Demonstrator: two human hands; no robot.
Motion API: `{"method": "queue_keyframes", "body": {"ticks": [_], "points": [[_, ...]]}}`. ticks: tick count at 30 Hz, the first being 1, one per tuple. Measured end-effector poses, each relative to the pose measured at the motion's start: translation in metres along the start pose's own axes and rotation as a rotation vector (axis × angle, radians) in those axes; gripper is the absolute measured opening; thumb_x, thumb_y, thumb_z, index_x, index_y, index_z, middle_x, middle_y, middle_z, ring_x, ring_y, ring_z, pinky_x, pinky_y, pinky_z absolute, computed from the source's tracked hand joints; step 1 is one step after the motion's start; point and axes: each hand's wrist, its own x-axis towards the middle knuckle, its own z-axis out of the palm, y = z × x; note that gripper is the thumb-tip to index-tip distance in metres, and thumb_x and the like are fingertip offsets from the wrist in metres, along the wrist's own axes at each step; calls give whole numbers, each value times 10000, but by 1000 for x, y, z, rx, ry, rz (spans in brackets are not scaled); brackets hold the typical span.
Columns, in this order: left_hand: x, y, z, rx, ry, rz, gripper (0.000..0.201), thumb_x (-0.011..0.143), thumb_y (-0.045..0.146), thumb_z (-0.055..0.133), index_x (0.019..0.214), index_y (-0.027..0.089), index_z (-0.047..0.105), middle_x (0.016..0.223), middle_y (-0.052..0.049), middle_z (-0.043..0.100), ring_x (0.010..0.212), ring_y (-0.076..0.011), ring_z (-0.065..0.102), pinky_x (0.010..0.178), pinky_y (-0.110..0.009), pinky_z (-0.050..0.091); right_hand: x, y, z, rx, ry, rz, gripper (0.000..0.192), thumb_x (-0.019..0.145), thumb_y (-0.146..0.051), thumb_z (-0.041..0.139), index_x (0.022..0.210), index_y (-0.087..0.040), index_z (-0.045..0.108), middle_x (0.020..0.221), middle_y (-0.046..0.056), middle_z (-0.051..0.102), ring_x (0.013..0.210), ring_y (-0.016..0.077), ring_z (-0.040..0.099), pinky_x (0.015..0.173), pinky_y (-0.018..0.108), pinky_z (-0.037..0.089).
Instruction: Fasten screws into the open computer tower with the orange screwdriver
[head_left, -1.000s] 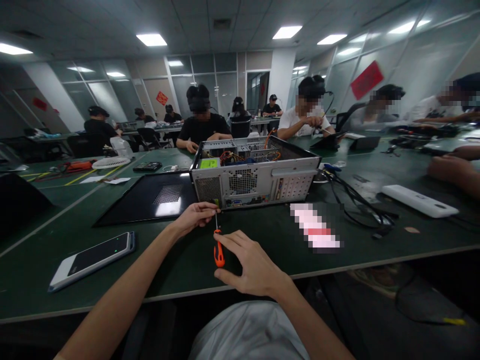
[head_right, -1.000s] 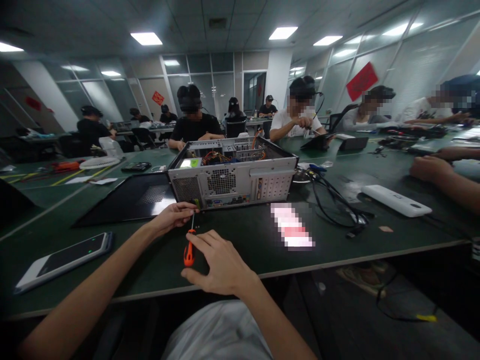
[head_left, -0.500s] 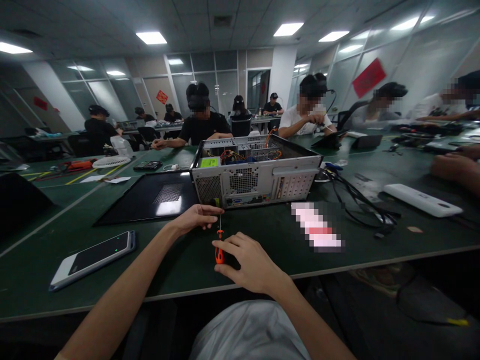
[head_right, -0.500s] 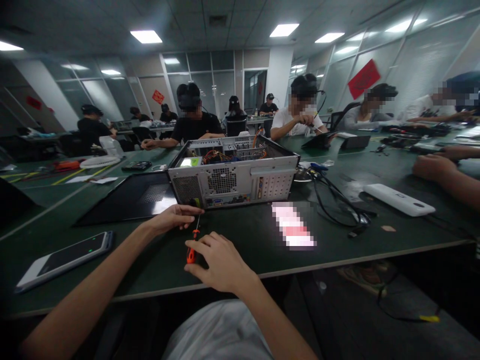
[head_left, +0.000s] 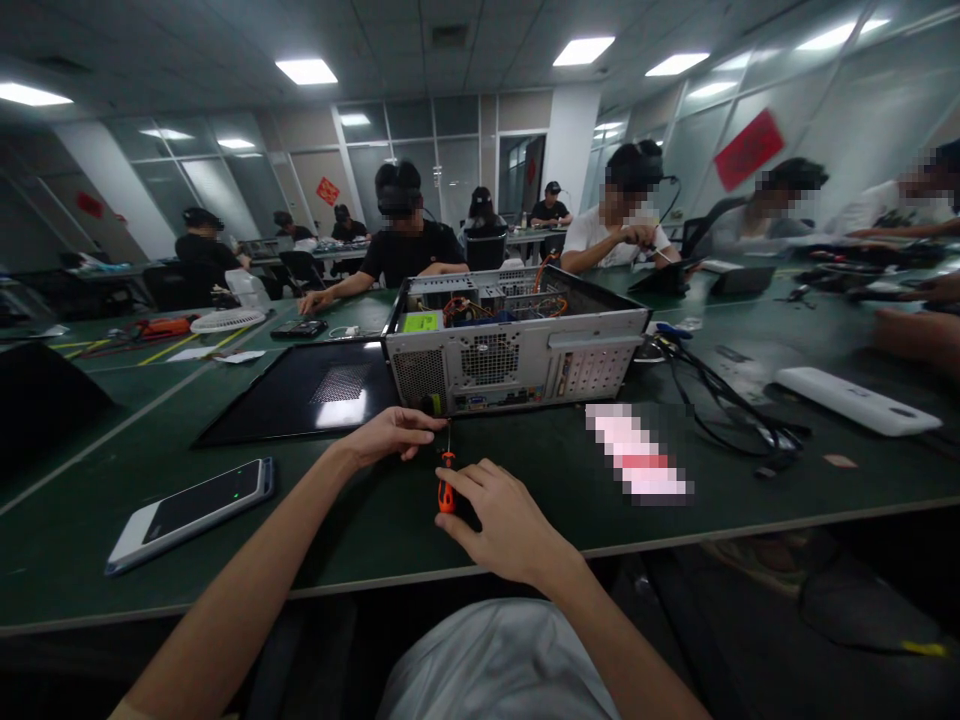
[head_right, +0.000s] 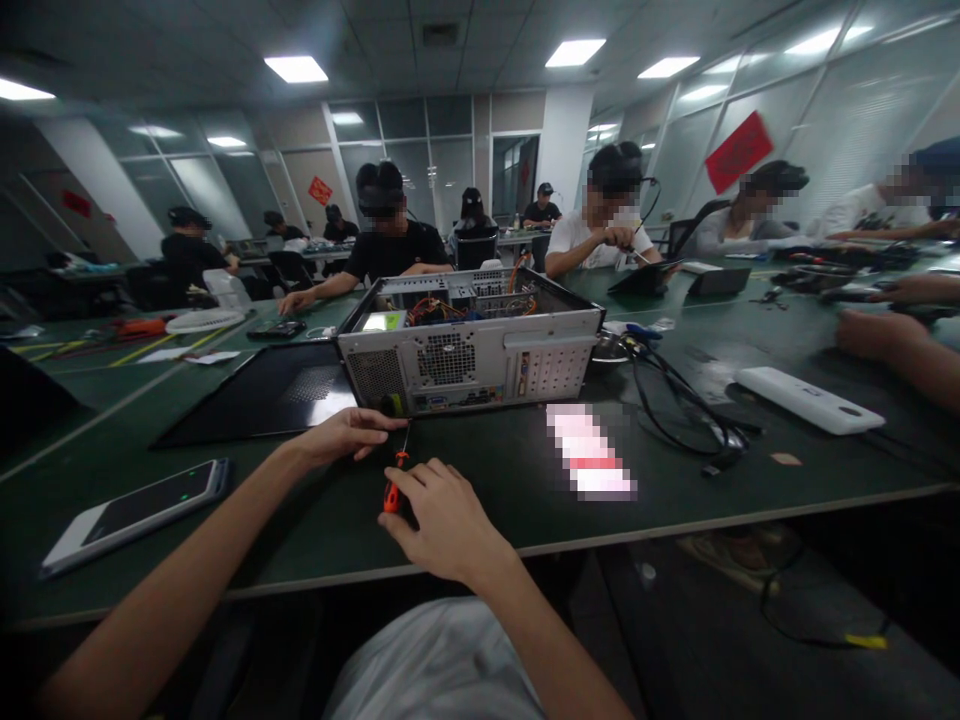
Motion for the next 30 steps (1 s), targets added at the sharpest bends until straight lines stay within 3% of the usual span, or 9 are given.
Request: {"method": "queue_keyframes", "body": {"ticks": [12, 19, 30], "points": [[-2, 1, 2, -45, -15, 13, 259, 649, 209, 837, 864, 140, 710, 1410, -157, 561, 503, -11, 515, 449, -188, 413, 1, 2, -1, -13, -4, 14, 487, 947, -367, 572, 1388, -168, 514, 1206, 100, 645, 1125, 243, 524, 1011, 409, 422], [-1, -1, 0, -33, -44, 16, 285, 683, 233, 827, 908, 141, 677, 1468, -166, 502, 530, -17, 556, 475, -187, 441, 1, 3, 1, -14, -4, 15, 474, 954, -357, 564, 1389, -176, 509, 1251, 107, 629, 1159, 244, 514, 1048, 421, 398], [-5, 3, 3, -11, -37, 24, 274, 693, 244, 821, 873, 131, 648, 1464, -167, 505, 535, -8, 564, 486, -176, 442, -1, 2, -1, -27, -6, 12, 434, 971, -335, 530, 1384, -207, 506, 1262, 83, 625, 1158, 244, 514, 1048, 438, 396]]}}
